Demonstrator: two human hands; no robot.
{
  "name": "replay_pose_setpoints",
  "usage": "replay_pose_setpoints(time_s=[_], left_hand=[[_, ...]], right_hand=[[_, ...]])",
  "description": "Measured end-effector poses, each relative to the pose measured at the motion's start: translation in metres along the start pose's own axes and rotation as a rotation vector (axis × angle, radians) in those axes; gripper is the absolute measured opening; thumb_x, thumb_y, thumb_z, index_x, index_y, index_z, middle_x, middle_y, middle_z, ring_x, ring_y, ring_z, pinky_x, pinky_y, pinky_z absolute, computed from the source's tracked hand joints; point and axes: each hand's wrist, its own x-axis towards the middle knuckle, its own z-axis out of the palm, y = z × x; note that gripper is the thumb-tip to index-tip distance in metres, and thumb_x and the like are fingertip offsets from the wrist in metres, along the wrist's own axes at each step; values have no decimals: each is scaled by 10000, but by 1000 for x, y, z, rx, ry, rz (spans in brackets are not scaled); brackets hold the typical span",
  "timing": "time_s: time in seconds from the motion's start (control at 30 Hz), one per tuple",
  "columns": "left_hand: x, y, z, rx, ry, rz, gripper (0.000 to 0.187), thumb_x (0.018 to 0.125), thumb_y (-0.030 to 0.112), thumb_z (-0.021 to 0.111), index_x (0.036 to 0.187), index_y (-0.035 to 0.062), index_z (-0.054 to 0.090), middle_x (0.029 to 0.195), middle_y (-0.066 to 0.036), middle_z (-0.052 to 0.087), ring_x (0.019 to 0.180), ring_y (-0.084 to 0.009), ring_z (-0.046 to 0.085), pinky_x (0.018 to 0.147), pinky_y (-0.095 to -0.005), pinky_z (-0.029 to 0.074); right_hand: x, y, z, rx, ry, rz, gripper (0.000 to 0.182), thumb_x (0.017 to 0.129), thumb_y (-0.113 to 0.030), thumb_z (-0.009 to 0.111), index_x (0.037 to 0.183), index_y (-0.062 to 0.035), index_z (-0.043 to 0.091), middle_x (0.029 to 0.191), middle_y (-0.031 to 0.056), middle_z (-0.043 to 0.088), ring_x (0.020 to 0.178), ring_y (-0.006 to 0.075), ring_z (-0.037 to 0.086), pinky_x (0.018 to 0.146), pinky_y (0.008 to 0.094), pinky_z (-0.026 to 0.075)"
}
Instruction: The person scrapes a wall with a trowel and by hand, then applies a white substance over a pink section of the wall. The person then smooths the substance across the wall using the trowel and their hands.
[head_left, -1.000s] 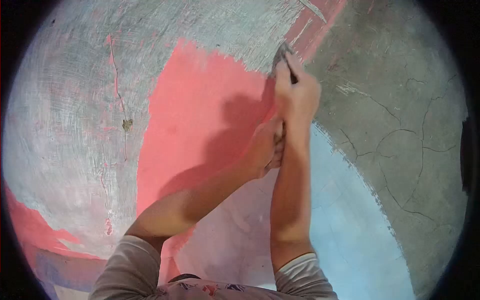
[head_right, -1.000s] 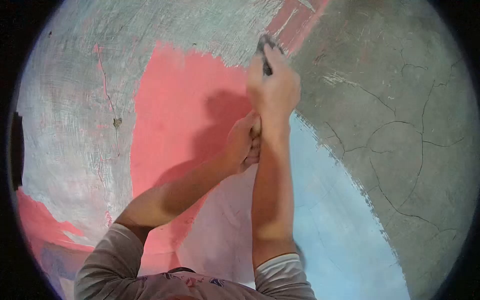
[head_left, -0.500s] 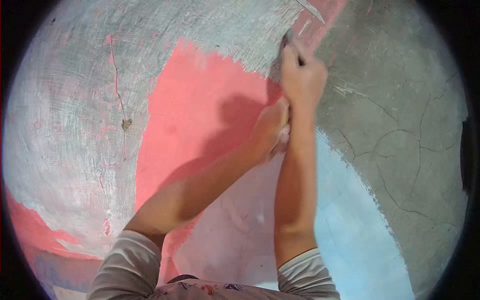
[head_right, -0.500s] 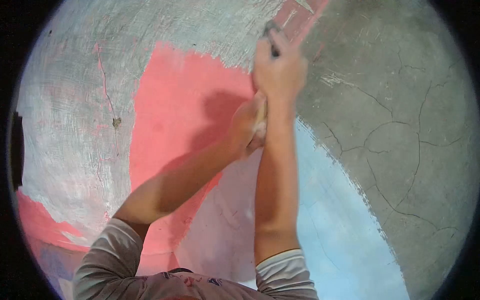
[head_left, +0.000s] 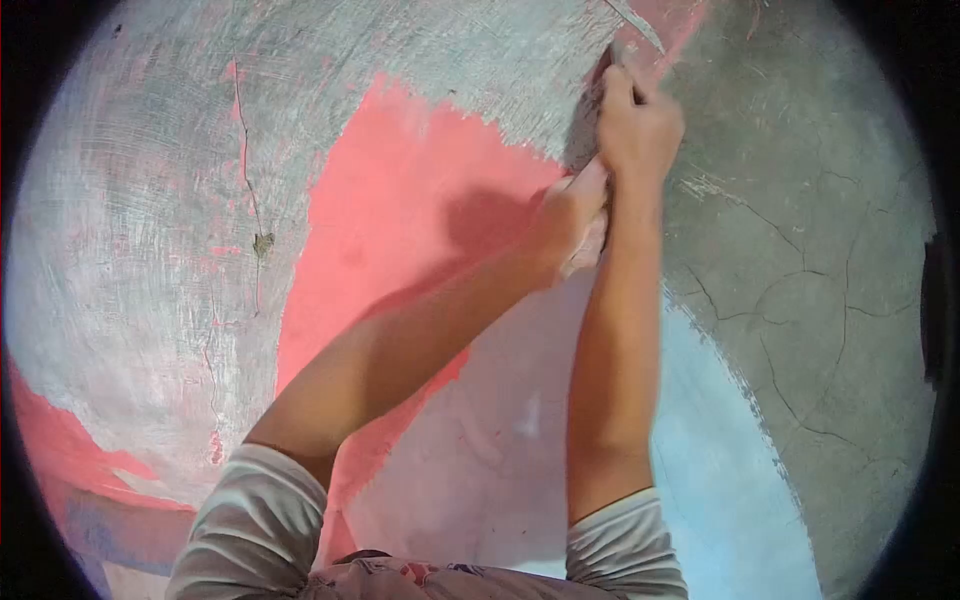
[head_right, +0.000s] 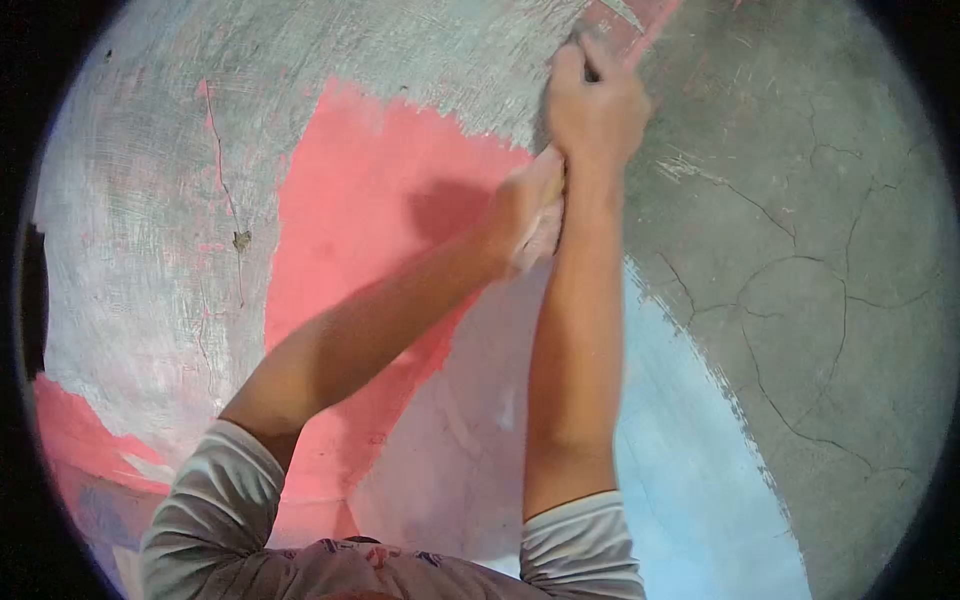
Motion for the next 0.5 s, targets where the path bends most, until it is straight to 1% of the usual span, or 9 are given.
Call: replay_pose_setpoints(time_s=[0.03, 0.07, 0.13, 0.2, 0.23, 0.3, 0.37, 0.43, 0.5], left_hand=[[12, 10, -1, 10, -62, -7, 502, 1121, 585, 376, 771, 238, 467, 581, 92, 365, 401, -72, 270, 363, -247, 227], [10, 11, -1, 42, -8, -21, 501, 1123, 581, 373, 768, 238, 456, 580, 93, 362, 399, -72, 267, 362, -251, 223], [-6, 4, -2, 95, 103, -58, 500, 1127, 573, 366, 763, 238, 435, 579, 93, 355, 397, -73, 261, 360, -258, 213], [-57, -19, -22, 17, 101, -101, 504, 1122, 579, 377, 758, 232, 424, 578, 94, 348, 391, -70, 249, 357, -258, 202], [-73, -24, -29, -17, 97, -122, 507, 1119, 582, 383, 756, 230, 418, 577, 94, 345, 388, -69, 243, 355, -258, 196], [-70, -20, -29, -20, 87, -140, 507, 1120, 576, 382, 753, 229, 421, 576, 94, 345, 383, -69, 232, 350, -259, 193], [-56, -9, -17, 3, 97, -139, 506, 1122, 569, 383, 751, 228, 427, 572, 95, 345, 379, -70, 229, 347, -261, 191], [-22, 23, 12, 67, 122, -117, 505, 1123, 560, 384, 747, 227, 434, 564, 96, 346, 375, -73, 234, 344, -262, 191], [-4, 22, 5, 29, 48, -84, 496, 1119, 565, 397, 756, 230, 438, 564, 99, 353, 373, -73, 241, 342, -264, 190]], right_hand=[[14, -2, -1, -14, -1, 41, 428, 908, -372, 680, 1205, -89, 800, 1209, 218, 754, 1132, 406, 728, 1000, 447, 558], [20, -4, -2, -30, 0, 86, 429, 907, -368, 685, 1206, -82, 798, 1211, 218, 754, 1135, 408, 726, 1003, 450, 556], [-10, -5, 2, 6, 23, 14, 436, 910, -363, 679, 1223, -80, 791, 1229, 222, 749, 1156, 412, 717, 1019, 455, 547], [-56, 2, 11, -24, 56, -92, 427, 916, -342, 669, 1239, -88, 787, 1263, 207, 744, 1192, 411, 703, 1044, 453, 534], [-70, -1, 11, -10, 39, -50, 427, 917, -346, 664, 1240, -95, 787, 1274, 200, 742, 1200, 409, 699, 1046, 453, 533], [-82, -13, 7, 15, 11, 28, 428, 918, -353, 656, 1244, -109, 789, 1296, 187, 737, 1217, 404, 692, 1050, 452, 532], [-47, -18, 0, -57, -23, 56, 460, 917, -382, 640, 1253, -104, 786, 1331, 185, 721, 1211, 413, 690, 1063, 459, 524], [-3, -16, -5, -66, -40, 80, 474, 916, -389, 634, 1264, -104, 781, 1356, 192, 706, 1202, 420, 691, 1071, 464, 519], [10, -10, 0, -85, -23, 56, 483, 918, -387, 631, 1278, -98, 773, 1348, 195, 710, 1184, 429, 694, 1065, 471, 521]])
